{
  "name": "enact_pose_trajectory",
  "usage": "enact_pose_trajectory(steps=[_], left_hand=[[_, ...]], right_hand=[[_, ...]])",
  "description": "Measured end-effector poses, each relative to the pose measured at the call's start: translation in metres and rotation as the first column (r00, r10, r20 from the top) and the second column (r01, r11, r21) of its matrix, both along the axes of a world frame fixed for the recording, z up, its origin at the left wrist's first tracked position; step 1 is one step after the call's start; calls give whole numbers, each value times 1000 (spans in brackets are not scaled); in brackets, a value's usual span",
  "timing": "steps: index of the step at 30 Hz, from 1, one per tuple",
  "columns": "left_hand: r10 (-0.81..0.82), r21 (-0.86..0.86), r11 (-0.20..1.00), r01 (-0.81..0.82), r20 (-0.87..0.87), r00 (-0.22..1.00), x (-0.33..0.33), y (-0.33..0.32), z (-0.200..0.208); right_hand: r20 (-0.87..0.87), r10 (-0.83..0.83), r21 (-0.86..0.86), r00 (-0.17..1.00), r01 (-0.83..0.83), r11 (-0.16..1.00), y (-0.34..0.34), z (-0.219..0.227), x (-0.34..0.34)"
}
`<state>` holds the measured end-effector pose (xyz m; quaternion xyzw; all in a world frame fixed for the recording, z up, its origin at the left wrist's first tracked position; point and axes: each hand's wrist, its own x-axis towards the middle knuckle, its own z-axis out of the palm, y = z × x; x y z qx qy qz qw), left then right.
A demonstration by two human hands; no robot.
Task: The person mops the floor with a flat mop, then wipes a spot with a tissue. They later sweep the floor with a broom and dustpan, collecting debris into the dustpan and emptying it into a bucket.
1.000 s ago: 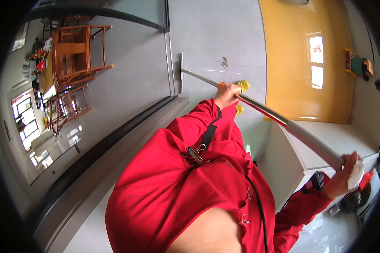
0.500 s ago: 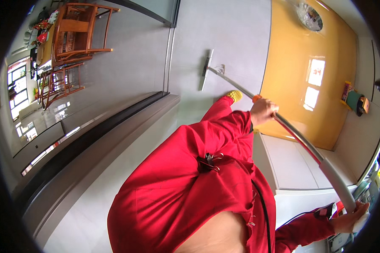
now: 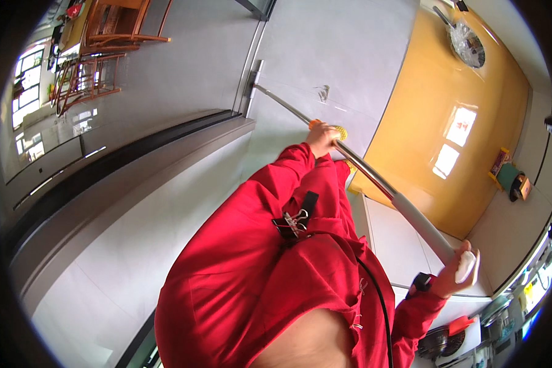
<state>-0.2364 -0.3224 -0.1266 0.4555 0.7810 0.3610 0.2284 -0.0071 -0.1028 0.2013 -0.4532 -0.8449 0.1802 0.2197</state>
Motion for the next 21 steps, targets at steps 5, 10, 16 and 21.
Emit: enact_pose_trajectory(steps=[5, 10, 16, 21], left_hand=[[35, 105, 994, -38, 34, 999, 53, 75, 29], [-193, 212, 961, 180, 45, 980, 87, 137, 81], [-157, 129, 978, 166, -83, 984, 17, 88, 57], [-125, -146, 986, 81, -325, 938, -42, 29, 17]], right_hand=[[160, -109, 147, 981, 85, 985, 51, 63, 37], [-177, -497, 305, 850, 527, 793, 80, 126, 105], [480, 117, 343, 869, -309, 887, 46, 68, 77], [279, 314, -252, 907, -246, 936, -34, 6, 36]])
